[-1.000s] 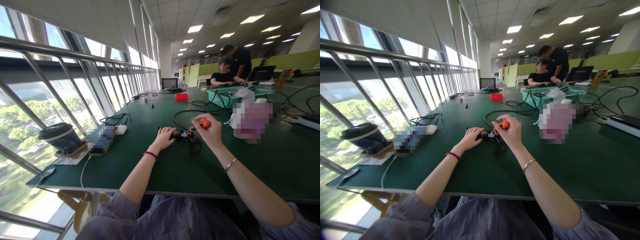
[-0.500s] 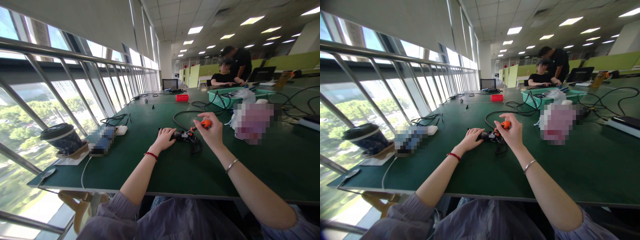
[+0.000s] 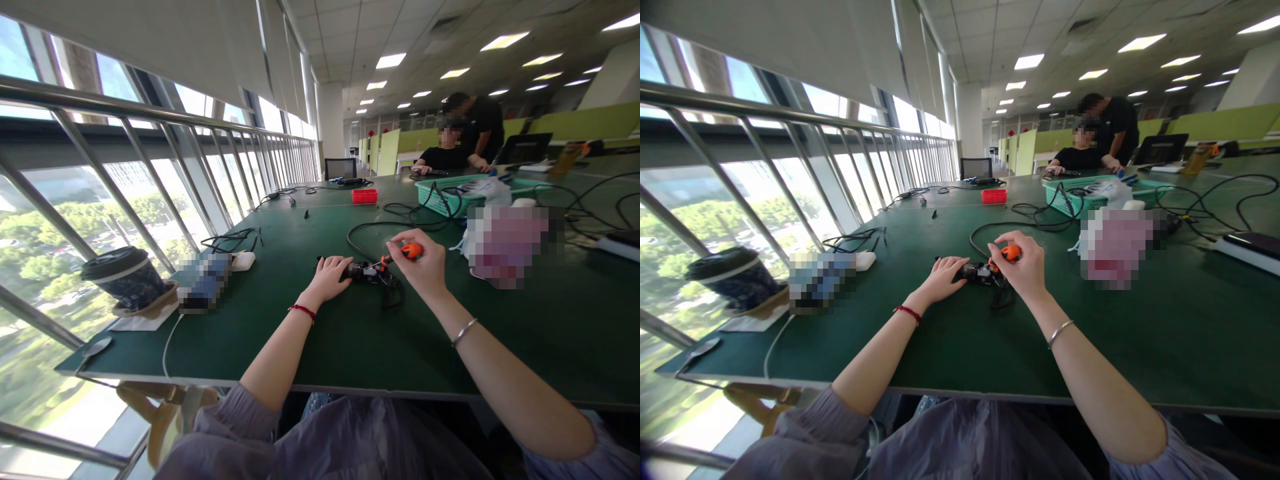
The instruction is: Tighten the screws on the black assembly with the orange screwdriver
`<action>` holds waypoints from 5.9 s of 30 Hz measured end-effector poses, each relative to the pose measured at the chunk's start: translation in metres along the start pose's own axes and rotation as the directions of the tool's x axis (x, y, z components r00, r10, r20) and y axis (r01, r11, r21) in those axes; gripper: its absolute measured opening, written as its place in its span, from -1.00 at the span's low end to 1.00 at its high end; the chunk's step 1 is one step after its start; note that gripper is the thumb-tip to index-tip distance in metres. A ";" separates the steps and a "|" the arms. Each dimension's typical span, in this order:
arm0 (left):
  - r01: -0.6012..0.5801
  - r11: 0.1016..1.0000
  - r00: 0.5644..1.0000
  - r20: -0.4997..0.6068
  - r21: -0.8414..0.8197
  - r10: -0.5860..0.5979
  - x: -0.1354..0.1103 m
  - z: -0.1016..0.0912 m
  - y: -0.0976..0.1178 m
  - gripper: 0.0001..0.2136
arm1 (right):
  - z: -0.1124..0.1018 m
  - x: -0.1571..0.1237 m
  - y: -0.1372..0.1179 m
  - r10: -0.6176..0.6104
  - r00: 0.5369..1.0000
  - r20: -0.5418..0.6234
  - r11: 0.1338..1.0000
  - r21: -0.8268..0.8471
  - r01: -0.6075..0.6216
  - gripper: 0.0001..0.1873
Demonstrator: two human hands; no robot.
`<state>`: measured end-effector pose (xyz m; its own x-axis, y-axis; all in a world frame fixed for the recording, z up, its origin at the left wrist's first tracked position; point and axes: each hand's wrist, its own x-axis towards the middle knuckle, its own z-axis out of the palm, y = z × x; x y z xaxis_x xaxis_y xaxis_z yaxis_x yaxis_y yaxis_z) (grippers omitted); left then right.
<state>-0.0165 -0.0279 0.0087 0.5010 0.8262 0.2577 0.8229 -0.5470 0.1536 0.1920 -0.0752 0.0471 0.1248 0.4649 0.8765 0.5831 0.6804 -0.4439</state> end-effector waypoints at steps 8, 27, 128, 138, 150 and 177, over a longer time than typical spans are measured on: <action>0.004 1.000 1.000 0.006 -0.002 -0.004 -0.001 -0.003 0.002 -0.51 | 0.002 0.000 -0.003 -0.062 0.997 -0.042 0.994 0.093 0.065 -0.61; 0.007 1.000 1.000 0.009 -0.005 -0.007 -0.001 -0.002 0.002 -0.51 | 0.001 0.000 0.001 -0.025 0.999 -0.027 1.000 0.001 0.025 -0.77; 0.013 1.000 1.000 0.003 0.001 -0.013 -0.002 -0.001 0.001 -0.52 | 0.001 0.000 0.000 -0.039 0.999 0.012 0.999 0.033 0.038 -0.69; 0.011 1.000 1.000 0.003 -0.001 -0.011 -0.001 0.000 0.001 -0.52 | 0.000 0.000 0.000 -0.045 0.999 0.015 0.999 -0.002 0.045 -0.71; 0.013 1.000 1.000 0.002 0.001 -0.013 -0.001 0.000 0.000 -0.53 | 0.000 0.000 0.001 -0.014 1.000 0.002 0.999 -0.030 0.014 -0.81; 0.009 1.000 1.000 -0.007 0.005 -0.009 -0.001 0.001 0.000 -0.53 | 0.000 0.001 -0.002 -0.028 0.998 0.049 0.999 -0.037 0.030 -0.84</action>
<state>-0.0166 -0.0286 0.0079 0.4919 0.8300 0.2630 0.8286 -0.5390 0.1512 0.1915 -0.0760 0.0487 0.0687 0.4731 0.8783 0.6155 0.6727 -0.4105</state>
